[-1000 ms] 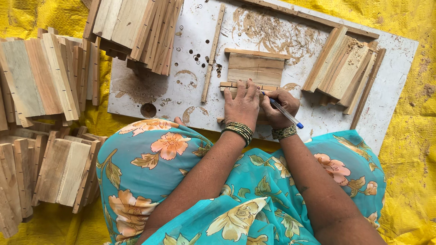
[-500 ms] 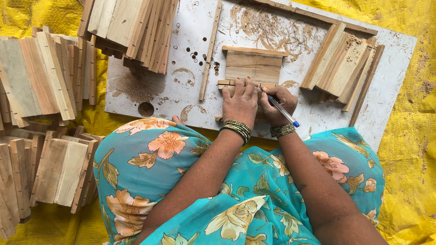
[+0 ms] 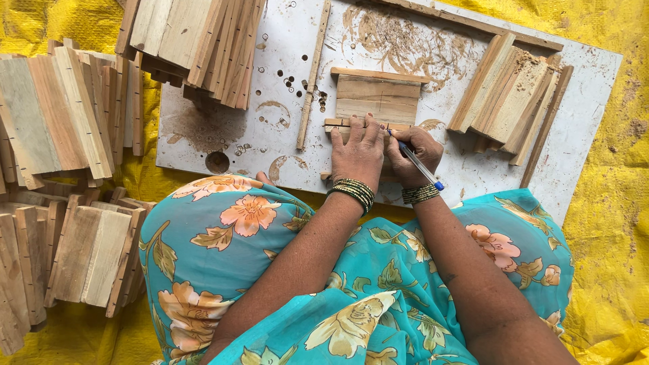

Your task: The person sits on the floor with a board on their lap, marking lines on small wooden pieces with a pen and stacking the marked pieces into piles beside the board. They pick up individual pieces, hold them steady, draw marks, and place finished pieces onto stacks of similar wooden parts.

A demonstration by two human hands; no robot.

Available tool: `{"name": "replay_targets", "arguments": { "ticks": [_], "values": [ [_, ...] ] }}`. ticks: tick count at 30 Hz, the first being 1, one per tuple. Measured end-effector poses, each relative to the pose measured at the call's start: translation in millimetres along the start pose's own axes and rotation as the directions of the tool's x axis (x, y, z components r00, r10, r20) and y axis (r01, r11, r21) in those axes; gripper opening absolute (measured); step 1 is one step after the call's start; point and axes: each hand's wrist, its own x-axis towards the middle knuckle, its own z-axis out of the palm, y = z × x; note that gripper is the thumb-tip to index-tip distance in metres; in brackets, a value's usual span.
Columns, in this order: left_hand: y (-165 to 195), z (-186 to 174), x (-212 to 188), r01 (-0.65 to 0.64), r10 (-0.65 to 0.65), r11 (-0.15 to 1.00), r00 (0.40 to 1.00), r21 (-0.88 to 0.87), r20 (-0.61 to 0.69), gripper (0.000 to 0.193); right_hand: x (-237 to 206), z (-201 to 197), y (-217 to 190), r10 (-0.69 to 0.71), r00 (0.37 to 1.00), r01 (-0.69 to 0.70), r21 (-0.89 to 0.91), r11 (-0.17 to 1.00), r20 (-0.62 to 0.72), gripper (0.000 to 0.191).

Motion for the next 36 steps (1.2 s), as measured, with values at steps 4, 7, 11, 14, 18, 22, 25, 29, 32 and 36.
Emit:
{"name": "replay_targets", "arguments": {
  "ticks": [4, 7, 11, 14, 18, 22, 25, 29, 32, 36],
  "values": [
    [0.7, 3.5, 0.5, 0.0, 0.0, 1.0, 1.0, 0.004, 0.009, 0.057, -3.5, 0.7, 4.5, 0.006, 1.0, -0.006, 0.011, 1.0, 0.001, 0.008],
    [1.4, 7.0, 0.5, -0.002, 0.002, 1.0, 1.0, -0.01, 0.016, 0.057, -6.4, 1.7, 9.9, 0.102, 0.994, -0.096, 0.125, 0.987, -0.04, 0.007],
    [-7.8, 3.8, -2.8, -0.014, 0.012, 0.999, 0.999, -0.044, -0.04, 0.057, -9.2, -4.5, 11.8, 0.138, 0.983, -0.119, 0.155, 0.981, -0.118, 0.004],
    [-28.9, -9.8, -6.0, 0.071, -0.062, 0.991, 0.995, 0.117, -0.08, 0.082, -13.8, -8.4, 4.1, 0.197, 0.974, -0.181, 0.141, 0.973, -0.112, 0.005],
    [-63.8, -36.5, -26.2, 0.098, -0.103, 0.994, 0.99, 0.049, 0.096, 0.062, -21.8, 3.5, -14.9, 0.204, 0.976, -0.182, 0.242, 0.953, -0.069, 0.006],
    [-92.6, -59.4, -33.9, -0.041, 0.033, 0.998, 0.988, 0.049, 0.154, 0.055, -17.7, 18.4, -24.0, 0.126, 0.991, -0.116, 0.163, 0.98, -0.055, 0.007],
    [-102.3, -64.3, -27.5, -0.053, 0.065, 0.997, 0.96, -0.054, 0.274, 0.058, -10.0, 25.5, -23.7, 0.107, 0.992, -0.1, 0.095, 0.99, -0.069, 0.008],
    [-89.8, -57.8, -7.5, 0.042, -0.021, 0.991, 0.987, -0.128, 0.161, 0.046, -2.8, 31.3, -22.0, 0.088, 0.995, -0.084, 0.083, 0.993, -0.044, 0.007],
    [-80.1, -52.5, 6.9, -0.001, 0.016, 0.997, 0.98, -0.073, 0.199, 0.042, -2.2, 31.7, -22.9, 0.118, 0.993, -0.116, 0.056, 0.992, -0.028, 0.007],
    [-79.1, -50.3, 12.1, 0.01, 0.008, 0.998, 0.952, -0.058, 0.306, 0.038, -0.1, 29.7, -22.9, 0.064, 0.998, -0.065, 0.028, 0.998, 0.012, 0.008]
  ]
}}
